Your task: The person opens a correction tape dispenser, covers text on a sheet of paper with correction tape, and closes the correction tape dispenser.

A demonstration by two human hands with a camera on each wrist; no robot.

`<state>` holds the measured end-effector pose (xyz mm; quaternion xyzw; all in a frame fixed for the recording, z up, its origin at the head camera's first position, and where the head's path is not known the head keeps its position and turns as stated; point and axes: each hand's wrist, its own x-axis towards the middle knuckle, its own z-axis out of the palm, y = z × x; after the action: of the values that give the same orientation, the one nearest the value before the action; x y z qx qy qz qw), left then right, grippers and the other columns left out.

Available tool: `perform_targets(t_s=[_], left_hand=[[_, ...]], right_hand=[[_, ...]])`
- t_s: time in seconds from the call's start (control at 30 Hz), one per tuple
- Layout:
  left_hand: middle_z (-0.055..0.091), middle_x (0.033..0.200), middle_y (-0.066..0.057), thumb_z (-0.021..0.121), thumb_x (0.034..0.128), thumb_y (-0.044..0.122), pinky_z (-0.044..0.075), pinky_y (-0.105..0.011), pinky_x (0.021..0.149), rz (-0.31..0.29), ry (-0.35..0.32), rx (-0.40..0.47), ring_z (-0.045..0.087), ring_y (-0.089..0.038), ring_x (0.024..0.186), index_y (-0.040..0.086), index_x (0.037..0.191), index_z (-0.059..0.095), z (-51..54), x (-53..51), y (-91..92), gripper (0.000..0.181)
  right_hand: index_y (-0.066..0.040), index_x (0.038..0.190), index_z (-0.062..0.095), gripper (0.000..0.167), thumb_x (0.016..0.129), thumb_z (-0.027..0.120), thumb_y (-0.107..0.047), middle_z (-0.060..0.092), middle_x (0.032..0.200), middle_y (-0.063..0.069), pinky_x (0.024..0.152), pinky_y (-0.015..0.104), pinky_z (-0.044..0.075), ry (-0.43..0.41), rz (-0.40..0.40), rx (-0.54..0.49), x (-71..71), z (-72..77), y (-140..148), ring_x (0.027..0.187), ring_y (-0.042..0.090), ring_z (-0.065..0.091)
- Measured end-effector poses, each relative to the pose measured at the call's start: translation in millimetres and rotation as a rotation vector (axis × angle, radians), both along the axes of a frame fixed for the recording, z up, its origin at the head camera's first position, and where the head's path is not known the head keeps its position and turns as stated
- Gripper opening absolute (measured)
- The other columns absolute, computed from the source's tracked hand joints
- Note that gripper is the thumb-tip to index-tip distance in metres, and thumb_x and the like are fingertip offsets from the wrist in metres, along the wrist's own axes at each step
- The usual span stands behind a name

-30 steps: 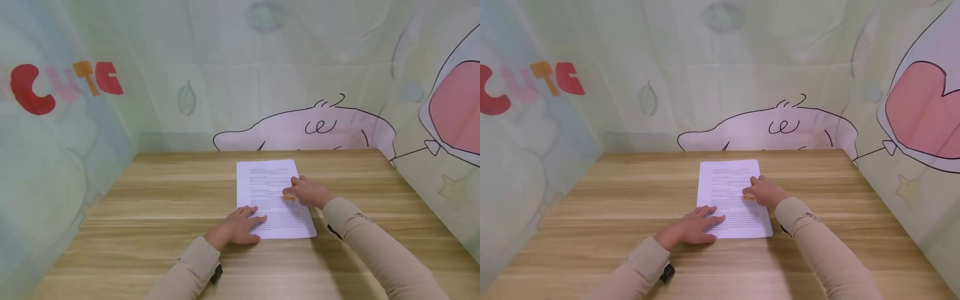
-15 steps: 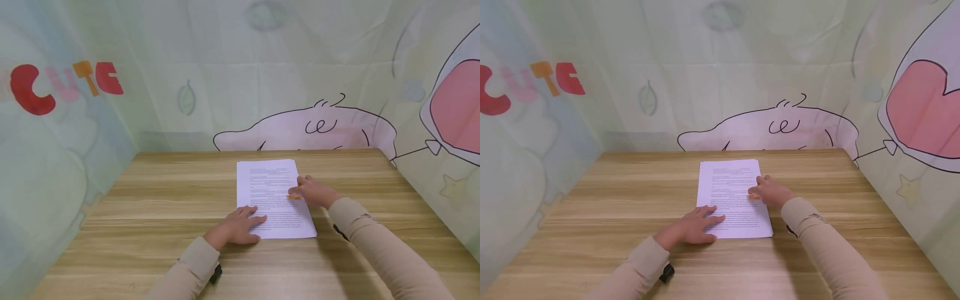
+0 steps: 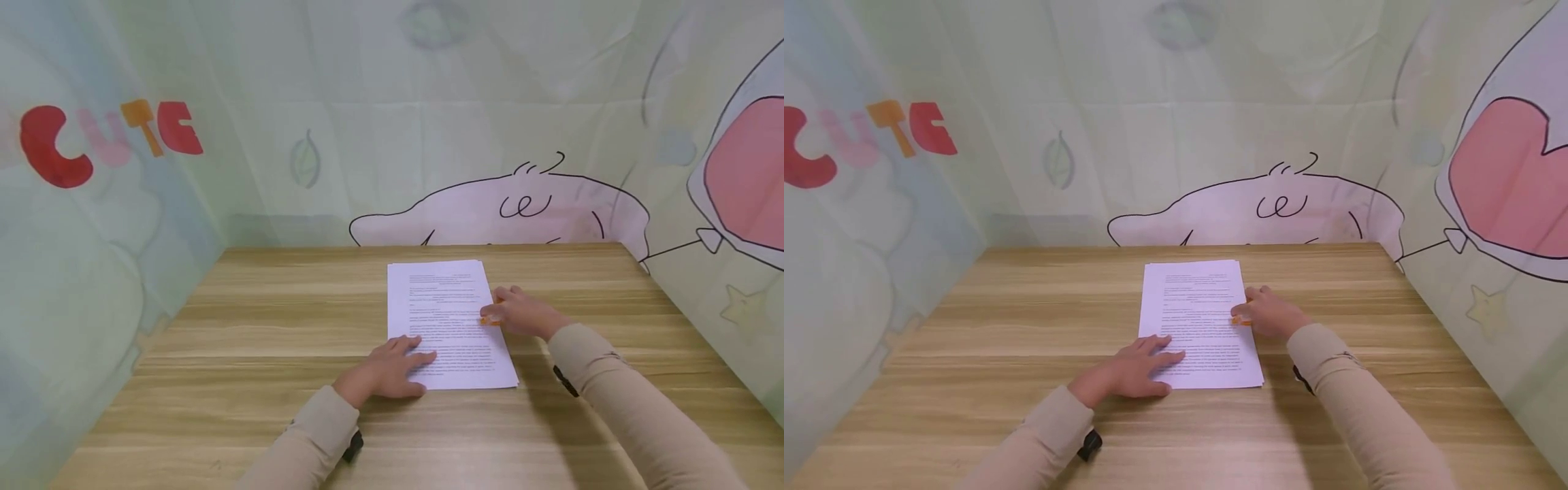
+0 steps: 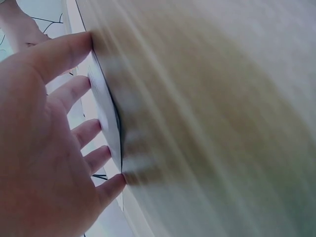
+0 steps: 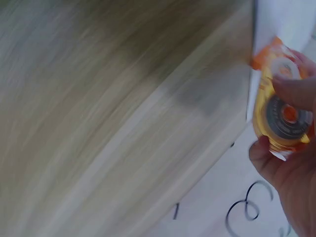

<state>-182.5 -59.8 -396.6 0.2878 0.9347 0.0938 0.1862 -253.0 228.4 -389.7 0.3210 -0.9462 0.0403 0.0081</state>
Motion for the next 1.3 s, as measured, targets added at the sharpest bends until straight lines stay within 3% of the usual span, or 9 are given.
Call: perform_targets(t_s=[0.13, 0.23, 0.43, 0.63, 0.87, 1.3], left_hand=[[0.025, 0.151, -0.007, 0.055, 0.0861, 0.041, 0.024, -0.047, 0.109, -0.016, 0.034, 0.016, 0.023, -0.030, 0.138, 0.028, 0.141, 0.037, -4.9, -0.6, 0.2, 0.059], [0.027, 0.150, -0.008, 0.056, 0.0851, 0.040, 0.025, -0.048, 0.109, -0.012, 0.060, 0.025, 0.025, -0.030, 0.137, 0.026, 0.139, 0.038, -8.1, -1.9, 0.5, 0.059], [0.027, 0.149, -0.009, 0.057, 0.0849, 0.038, 0.018, -0.049, 0.111, -0.005, 0.063, 0.043, 0.023, -0.029, 0.138, 0.023, 0.136, 0.043, -7.9, -2.6, 2.2, 0.055], [0.027, 0.149, -0.007, 0.055, 0.0848, 0.032, 0.027, -0.046, 0.108, -0.060, 0.148, 0.055, 0.024, -0.026, 0.137, 0.021, 0.136, 0.044, -11.3, 0.7, 4.9, 0.054], [0.035, 0.145, -0.007, 0.052, 0.0899, 0.032, 0.033, -0.043, 0.105, -0.118, 0.229, 0.015, 0.031, -0.026, 0.133, 0.028, 0.138, 0.043, -11.2, 6.4, 7.0, 0.049], [0.036, 0.145, -0.007, 0.049, 0.0939, 0.030, 0.037, -0.042, 0.102, -0.085, 0.220, -0.041, 0.034, -0.027, 0.131, 0.030, 0.136, 0.045, -9.3, 11.4, 9.1, 0.042]], right_hand=[[-0.013, 0.110, 0.068, 0.025, 0.088, 0.058, -0.008, 0.049, 0.079, 0.005, 0.063, 0.026, 0.033, -0.034, -0.057, -0.162, -2.5, -0.8, 8, 0.069, 0.017, 0.041], [-0.012, 0.109, 0.068, 0.024, 0.087, 0.059, -0.007, 0.049, 0.076, 0.004, 0.060, 0.024, 0.032, -0.009, -0.053, -0.200, -1.5, -1.0, 13, 0.066, 0.015, 0.039], [-0.013, 0.108, 0.069, 0.027, 0.085, 0.061, -0.004, 0.051, 0.077, 0.003, 0.059, 0.022, 0.033, 0.023, -0.047, -0.185, 5.6, -4.2, 15, 0.065, 0.013, 0.040], [-0.013, 0.111, 0.067, 0.035, 0.081, 0.059, 0.002, 0.049, 0.075, 0.002, 0.058, 0.023, 0.032, 0.101, -0.011, -0.161, 8.1, -10.9, 11, 0.063, 0.012, 0.038], [-0.013, 0.111, 0.064, 0.036, 0.080, 0.055, 0.005, 0.053, 0.083, 0.003, 0.064, 0.027, 0.037, 0.040, -0.040, -0.196, 11.0, -7.6, 2, 0.070, 0.015, 0.044], [-0.021, 0.111, 0.065, 0.033, 0.083, 0.061, -0.003, 0.055, 0.084, 0.002, 0.063, 0.026, 0.041, 0.055, 0.008, -0.109, 9.0, 0.1, -30, 0.069, 0.014, 0.047]])
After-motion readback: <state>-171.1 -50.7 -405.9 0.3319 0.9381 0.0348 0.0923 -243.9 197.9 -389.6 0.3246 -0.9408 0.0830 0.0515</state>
